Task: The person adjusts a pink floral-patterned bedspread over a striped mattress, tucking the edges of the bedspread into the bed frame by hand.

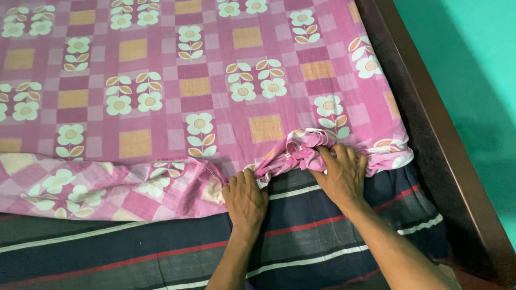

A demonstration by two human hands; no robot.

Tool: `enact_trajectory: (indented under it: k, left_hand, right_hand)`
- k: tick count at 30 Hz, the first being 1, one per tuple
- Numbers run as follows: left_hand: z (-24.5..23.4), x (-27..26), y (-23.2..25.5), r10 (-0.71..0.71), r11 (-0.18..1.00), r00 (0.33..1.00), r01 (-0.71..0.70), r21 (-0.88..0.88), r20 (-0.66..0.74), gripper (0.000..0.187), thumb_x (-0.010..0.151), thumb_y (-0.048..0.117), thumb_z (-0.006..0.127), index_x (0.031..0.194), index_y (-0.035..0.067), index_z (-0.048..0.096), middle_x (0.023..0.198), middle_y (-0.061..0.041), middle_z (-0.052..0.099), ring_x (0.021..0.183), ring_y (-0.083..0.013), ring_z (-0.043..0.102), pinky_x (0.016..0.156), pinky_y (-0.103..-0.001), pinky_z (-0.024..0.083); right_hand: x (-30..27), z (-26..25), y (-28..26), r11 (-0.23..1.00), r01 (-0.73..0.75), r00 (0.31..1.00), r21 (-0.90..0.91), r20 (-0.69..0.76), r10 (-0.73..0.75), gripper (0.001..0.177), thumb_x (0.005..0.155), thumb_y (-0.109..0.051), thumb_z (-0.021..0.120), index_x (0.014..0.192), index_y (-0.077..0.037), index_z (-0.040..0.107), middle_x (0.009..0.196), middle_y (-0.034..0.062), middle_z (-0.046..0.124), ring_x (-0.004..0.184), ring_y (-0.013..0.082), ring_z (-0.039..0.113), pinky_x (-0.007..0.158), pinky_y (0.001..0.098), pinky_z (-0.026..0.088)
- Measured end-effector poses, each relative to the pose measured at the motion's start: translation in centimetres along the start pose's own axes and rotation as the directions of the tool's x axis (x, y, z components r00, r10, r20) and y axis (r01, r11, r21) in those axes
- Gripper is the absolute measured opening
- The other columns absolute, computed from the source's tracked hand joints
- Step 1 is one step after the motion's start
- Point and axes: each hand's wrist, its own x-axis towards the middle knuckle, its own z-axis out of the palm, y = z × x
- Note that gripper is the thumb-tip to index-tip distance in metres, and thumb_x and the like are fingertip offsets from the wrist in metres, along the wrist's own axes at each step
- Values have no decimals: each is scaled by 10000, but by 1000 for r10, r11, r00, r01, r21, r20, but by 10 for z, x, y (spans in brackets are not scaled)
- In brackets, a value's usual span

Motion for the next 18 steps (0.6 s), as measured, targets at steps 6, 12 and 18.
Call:
enact_trajectory:
  k: [6, 12, 18]
  left_hand:
    - [-7, 63, -19, 60, 998, 996, -59, 30, -63, 370, 771, 244, 736, 1052, 86, 553, 1012, -128, 564, 998, -341, 538, 862, -506, 402]
    - [-13, 86, -36, 89, 996, 983, -86, 21, -164, 669, 809, 437, 729, 1308, 39, 527, 1345, -219, 521, 1258, -399, 474, 1030, -632, 332]
    - [-6, 70, -45, -39, 998, 997, 36, -44, -70, 701, 837, 495, 670, 1366, 60, 521, 1374, -206, 523, 1329, -394, 462, 1094, -630, 297]
  right_hand:
    - [26, 17, -12, 974, -224, 975, 26, 0, 224, 516, 766, -368, 852, 1200, -140, 690, 1059, 58, 601, 1042, 296, 589, 877, 511, 385]
    - [47, 20, -22, 960, -276, 952, 48, -125, 280, 710, 739, -394, 839, 1355, -135, 600, 1185, 129, 582, 1122, 335, 537, 895, 531, 366]
    - [42, 25, -26, 972, -212, 976, -102, 33, 217, 764, 741, -524, 808, 1382, -192, 556, 1166, 116, 594, 1115, 303, 529, 887, 520, 342]
